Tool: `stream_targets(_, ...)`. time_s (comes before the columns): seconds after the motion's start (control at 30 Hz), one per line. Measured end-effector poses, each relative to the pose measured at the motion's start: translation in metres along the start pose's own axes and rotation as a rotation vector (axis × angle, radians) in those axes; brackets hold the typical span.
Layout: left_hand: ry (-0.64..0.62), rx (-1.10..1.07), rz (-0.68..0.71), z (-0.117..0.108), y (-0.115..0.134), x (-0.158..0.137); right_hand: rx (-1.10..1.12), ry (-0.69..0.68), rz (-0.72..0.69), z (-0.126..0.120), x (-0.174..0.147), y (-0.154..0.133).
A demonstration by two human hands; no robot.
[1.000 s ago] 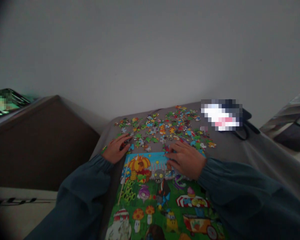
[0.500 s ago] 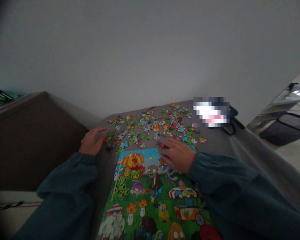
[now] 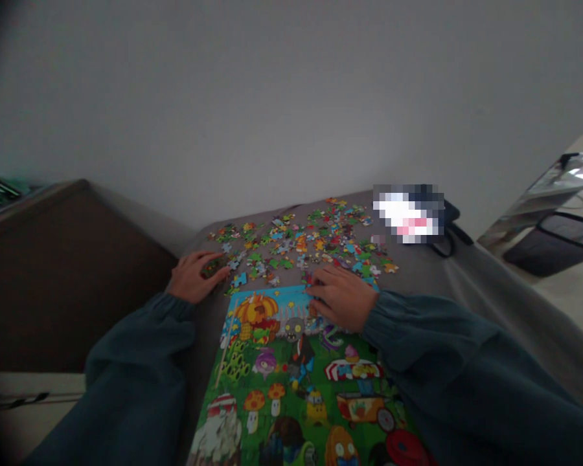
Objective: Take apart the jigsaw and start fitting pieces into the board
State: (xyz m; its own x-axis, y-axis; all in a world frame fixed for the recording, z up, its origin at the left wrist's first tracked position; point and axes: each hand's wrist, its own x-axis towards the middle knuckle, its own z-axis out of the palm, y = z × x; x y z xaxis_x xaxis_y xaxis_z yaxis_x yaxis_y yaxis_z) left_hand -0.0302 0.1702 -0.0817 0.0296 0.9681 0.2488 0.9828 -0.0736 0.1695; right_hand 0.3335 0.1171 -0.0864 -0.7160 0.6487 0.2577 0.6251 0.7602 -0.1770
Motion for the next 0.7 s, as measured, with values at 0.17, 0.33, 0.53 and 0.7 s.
stream_targets(0.17,-0.029,-0.015,0.019,0.0049,0.0113,-0.0004,0.015,0.021,-0.012,0.0000,0.0007,-0.0004)
stream_targets(0.33,-0.046,-0.029,0.011,0.0036,0.0091,-0.0007,0.024,0.018,-0.015,-0.0004,0.0004,0.0007)
stream_targets(0.53,-0.034,-0.026,0.031,0.0033,0.0136,-0.0020,0.011,-0.009,-0.011,-0.0022,0.0004,0.0002)
stream_targets(0.7,-0.031,-0.057,0.046,0.0064,0.0104,0.0001,0.016,-0.019,0.002,-0.0027,0.0007,-0.0005)
